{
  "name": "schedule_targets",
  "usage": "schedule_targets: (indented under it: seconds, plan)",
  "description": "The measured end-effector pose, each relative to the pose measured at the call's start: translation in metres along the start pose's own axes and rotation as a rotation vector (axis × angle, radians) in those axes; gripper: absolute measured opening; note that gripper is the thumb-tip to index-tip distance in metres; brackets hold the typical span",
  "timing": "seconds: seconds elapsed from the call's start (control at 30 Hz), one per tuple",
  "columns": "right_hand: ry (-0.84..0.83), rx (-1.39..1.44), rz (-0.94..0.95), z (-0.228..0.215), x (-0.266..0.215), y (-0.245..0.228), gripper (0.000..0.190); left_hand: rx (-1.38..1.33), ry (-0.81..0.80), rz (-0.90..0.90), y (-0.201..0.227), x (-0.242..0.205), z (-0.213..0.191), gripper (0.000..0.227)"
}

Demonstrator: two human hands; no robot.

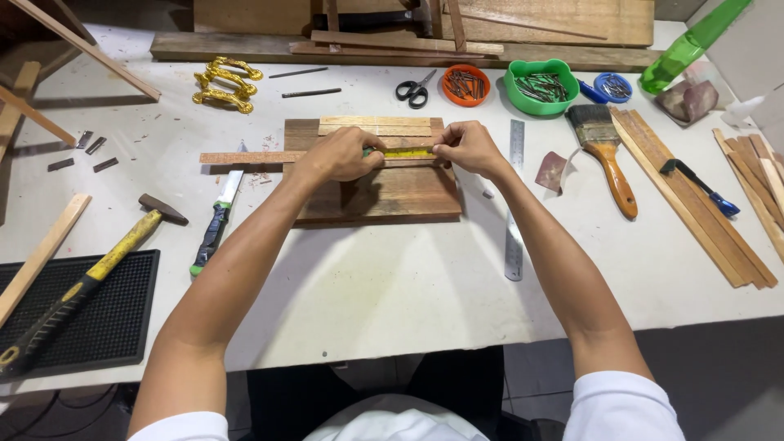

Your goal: The person measures a wooden board with a tape measure, marks it with a pencil, and positions thin wood strips on the board, aligning them against a ruler. They then pick up a hammer and drive nails into the strips to attach them to the board.

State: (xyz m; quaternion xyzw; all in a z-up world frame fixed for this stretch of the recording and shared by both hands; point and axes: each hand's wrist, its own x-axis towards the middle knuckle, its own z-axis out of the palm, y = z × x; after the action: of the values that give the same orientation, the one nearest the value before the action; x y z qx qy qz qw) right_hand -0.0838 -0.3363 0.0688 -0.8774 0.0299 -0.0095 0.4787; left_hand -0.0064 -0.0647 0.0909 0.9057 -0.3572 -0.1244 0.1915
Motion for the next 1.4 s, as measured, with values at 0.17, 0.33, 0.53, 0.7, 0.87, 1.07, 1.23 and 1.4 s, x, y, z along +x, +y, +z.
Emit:
schedule_targets:
  seconds: [0.17, 0.33, 0.53, 0.7, 0.87, 1.07, 1.23, 1.4]
  plan:
    - [0.064, -0.146, 0.020, 0.008, 0.006, 0.013, 0.012, 0.034, -0.076, -0.116, 0.006, 0.001, 0.004, 0.038]
    - [0.071, -0.086, 0.156, 0.012, 0.005, 0.008, 0.014, 0.143, 0.033, -0.022, 0.004, -0.003, 0.011, 0.041]
    - [0.079, -0.112, 0.008, 0.015, 0.001, 0.021, 0.023, 0.098, 0.011, -0.054, 0.009, -0.010, 0.009, 0.042]
    - [0.112, -0.279, -0.099, 0.017, 0.004, 0.026, 0.013, 0.108, -0.012, -0.060, 0.008, -0.006, 0.002, 0.040]
    - [0.097, -0.285, -0.050, 0.017, 0.000, 0.011, 0.016, 0.076, -0.013, -0.064, 0.007, -0.006, 0.004, 0.040]
    - [0.038, -0.301, 0.178, 0.013, 0.009, 0.008, 0.017, 0.055, -0.011, -0.046, -0.001, 0.006, 0.008, 0.039]
    - [-0.023, -0.425, -0.077, 0.008, 0.002, -0.012, 0.026, 0.007, -0.109, -0.108, -0.001, 0.013, 0.001, 0.038]
    - [-0.098, -0.570, -0.233, 0.006, 0.000, -0.015, 0.024, -0.028, -0.112, -0.096, -0.005, 0.017, 0.002, 0.032]
